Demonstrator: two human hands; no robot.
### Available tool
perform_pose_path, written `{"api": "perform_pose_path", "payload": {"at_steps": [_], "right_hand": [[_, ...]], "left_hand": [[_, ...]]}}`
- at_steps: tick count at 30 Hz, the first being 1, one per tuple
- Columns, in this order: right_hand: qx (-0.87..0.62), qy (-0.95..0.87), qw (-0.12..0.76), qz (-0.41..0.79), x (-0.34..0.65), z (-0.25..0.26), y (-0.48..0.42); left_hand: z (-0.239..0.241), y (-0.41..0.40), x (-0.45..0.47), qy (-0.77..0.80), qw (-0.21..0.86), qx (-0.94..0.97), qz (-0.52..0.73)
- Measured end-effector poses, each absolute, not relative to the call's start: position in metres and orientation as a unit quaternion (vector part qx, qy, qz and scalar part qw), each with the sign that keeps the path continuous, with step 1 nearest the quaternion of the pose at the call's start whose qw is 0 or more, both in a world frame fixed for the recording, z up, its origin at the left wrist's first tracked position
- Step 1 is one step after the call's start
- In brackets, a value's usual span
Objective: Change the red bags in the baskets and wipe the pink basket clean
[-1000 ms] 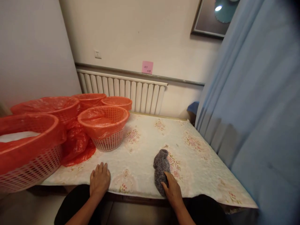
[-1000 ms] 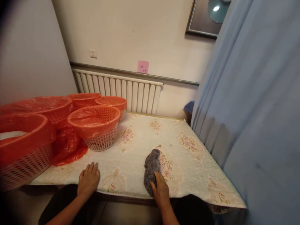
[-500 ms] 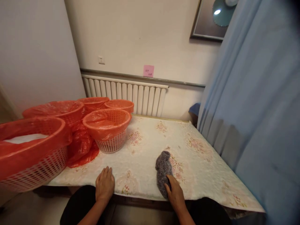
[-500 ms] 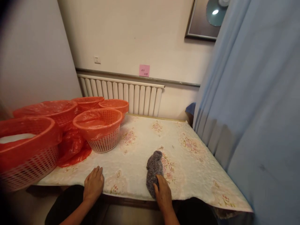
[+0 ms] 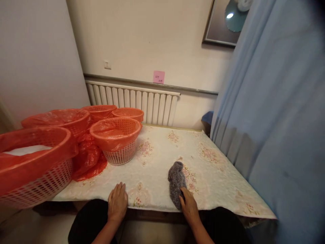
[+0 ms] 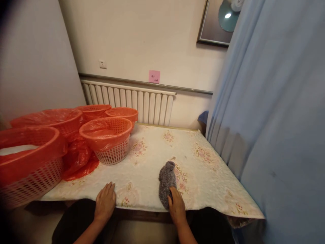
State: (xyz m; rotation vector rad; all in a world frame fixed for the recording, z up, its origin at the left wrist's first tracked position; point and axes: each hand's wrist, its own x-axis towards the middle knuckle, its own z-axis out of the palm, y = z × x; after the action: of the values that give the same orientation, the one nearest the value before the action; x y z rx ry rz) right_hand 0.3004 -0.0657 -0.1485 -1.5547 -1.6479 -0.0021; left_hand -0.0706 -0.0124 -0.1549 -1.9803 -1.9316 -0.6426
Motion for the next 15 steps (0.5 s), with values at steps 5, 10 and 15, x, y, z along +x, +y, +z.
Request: {"api": "perform_pose_path", "payload": {"at_steps": [5, 10, 15], "right_hand": [[-0.618, -0.658, 0.430, -0.001, 0.301, -0.153, -0.068], [-0.617, -0.658, 0.432, 0.001, 0.301, -0.153, -0.071], [-0.615, -0.657, 0.435, -0.009, 0.298, -0.150, -0.074]], "left_hand": [[-0.158, -0.021, -0.069, -0.659, 0.143, -0.704, -0.222], [-0.159, -0.032, -0.065, -0.648, 0.125, -0.720, -0.216], [-0.156, -0.035, -0.062, -0.648, 0.117, -0.721, -0.216]]}}
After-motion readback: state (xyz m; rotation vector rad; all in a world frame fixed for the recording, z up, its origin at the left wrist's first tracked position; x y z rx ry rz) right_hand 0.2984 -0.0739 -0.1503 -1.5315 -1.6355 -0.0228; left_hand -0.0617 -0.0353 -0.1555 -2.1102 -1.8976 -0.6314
